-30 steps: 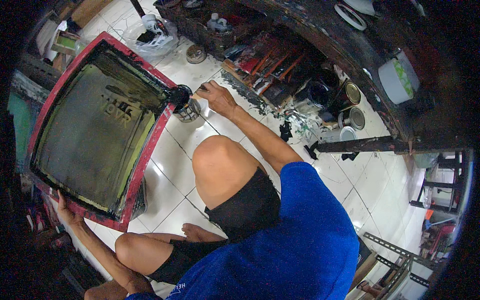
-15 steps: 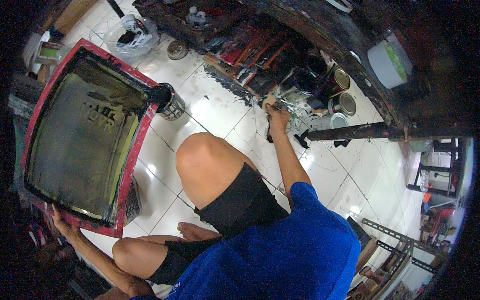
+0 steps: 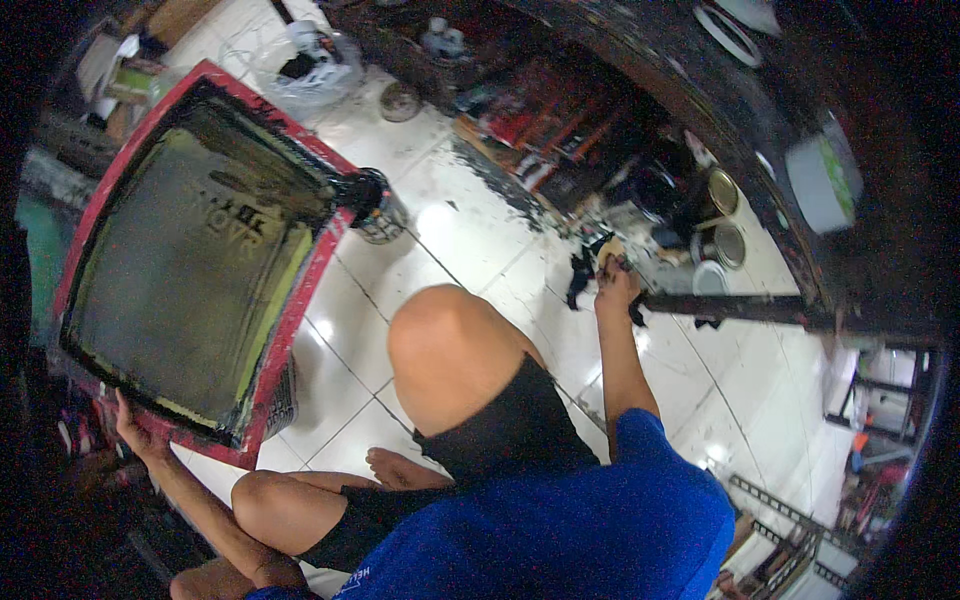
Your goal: The person wipes black ink onto a screen printing frame, picks it up to inspect it against a light source, and then uses a small brush to apply touch-ups to the mesh surface.
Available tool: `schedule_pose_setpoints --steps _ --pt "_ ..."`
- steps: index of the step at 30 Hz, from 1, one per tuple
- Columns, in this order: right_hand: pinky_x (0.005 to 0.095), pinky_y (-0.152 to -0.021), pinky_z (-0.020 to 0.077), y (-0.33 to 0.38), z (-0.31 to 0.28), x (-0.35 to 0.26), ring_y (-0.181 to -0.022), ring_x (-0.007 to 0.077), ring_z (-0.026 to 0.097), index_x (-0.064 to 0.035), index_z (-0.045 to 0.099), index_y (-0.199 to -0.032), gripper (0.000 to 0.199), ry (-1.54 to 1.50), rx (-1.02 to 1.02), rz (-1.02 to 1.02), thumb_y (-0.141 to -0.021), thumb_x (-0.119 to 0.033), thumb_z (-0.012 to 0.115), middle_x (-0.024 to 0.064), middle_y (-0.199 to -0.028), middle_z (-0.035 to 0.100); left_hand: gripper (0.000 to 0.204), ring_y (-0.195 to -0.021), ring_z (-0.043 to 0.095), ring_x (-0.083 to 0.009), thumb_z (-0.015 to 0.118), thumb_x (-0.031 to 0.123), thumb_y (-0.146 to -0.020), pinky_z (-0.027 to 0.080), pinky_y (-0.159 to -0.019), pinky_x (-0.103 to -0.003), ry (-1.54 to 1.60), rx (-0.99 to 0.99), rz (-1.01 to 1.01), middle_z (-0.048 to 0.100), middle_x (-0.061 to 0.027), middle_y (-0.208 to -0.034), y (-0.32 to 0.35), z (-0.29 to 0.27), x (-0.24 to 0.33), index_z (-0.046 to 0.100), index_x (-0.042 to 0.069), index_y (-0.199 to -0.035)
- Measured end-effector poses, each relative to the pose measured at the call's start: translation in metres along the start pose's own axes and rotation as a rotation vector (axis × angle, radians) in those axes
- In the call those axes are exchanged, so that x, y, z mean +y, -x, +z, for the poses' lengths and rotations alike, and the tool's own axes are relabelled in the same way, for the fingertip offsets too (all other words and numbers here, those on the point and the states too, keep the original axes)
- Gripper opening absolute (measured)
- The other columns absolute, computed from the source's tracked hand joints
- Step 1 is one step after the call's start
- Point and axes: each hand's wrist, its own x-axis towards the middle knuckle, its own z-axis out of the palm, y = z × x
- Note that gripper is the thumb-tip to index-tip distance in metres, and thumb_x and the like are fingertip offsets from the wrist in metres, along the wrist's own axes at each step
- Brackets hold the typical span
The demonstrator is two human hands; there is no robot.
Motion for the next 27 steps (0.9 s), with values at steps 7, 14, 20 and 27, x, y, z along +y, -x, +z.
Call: schedule_pose_setpoints --steps 7,14,20,27 --pt "0.0308 -0.069 0.0426 0.094 0.198 0.062 -0.083 0.0153 0.056 -0.0100 0.057 -0.103 0.026 0.118 -0.570 0.181 -0.078 -0.008 0.064 0.0020 -0.093 0.063 0.029 -0.091 0.062 -0.0241 0.053 0.018 -0.092 0.050 -0.082 -0.038 0.016 0.037 -0.039 0.063 -0.0126 -0.105 0.014 0.032 0.006 0.057 -0.006 -0.108" --pt "0.0299 -0.058 0.0468 0.123 0.476 0.116 -0.069 0.0191 0.058 -0.0015 0.059 -0.084 0.015 0.107 -0.921 0.027 -0.070 0.001 0.065 0.0074 -0.081 0.062 0.025 -0.087 0.063 -0.0215 0.052 0.015 -0.092 0.051 -0.078 -0.035 -0.038 0.081 -0.009 0.064 -0.0108 -0.100 0.019 0.047 0.007 0.057 -0.004 -0.106" --pt "0.0293 -0.057 0.0489 0.144 0.591 0.144 -0.060 0.0191 0.060 0.0038 0.063 -0.081 0.008 0.251 -0.765 -0.105 -0.075 0.000 0.066 0.0116 -0.078 0.063 0.026 -0.088 0.063 -0.0216 0.056 0.017 -0.090 0.051 -0.078 -0.036 0.023 0.067 -0.064 0.064 -0.0100 -0.100 0.025 0.053 0.010 0.057 -0.002 -0.108" --pt "0.0348 -0.075 0.0486 0.114 0.416 0.105 -0.080 0.0272 0.065 0.0050 0.062 -0.105 0.038 0.655 -0.866 -0.821 -0.072 -0.013 0.069 0.0195 -0.093 0.067 0.031 -0.091 0.063 -0.0240 0.056 0.021 -0.090 0.051 -0.080 -0.038 0.080 0.075 -0.106 0.064 -0.0104 -0.104 0.025 0.052 0.011 0.055 0.000 -0.113"
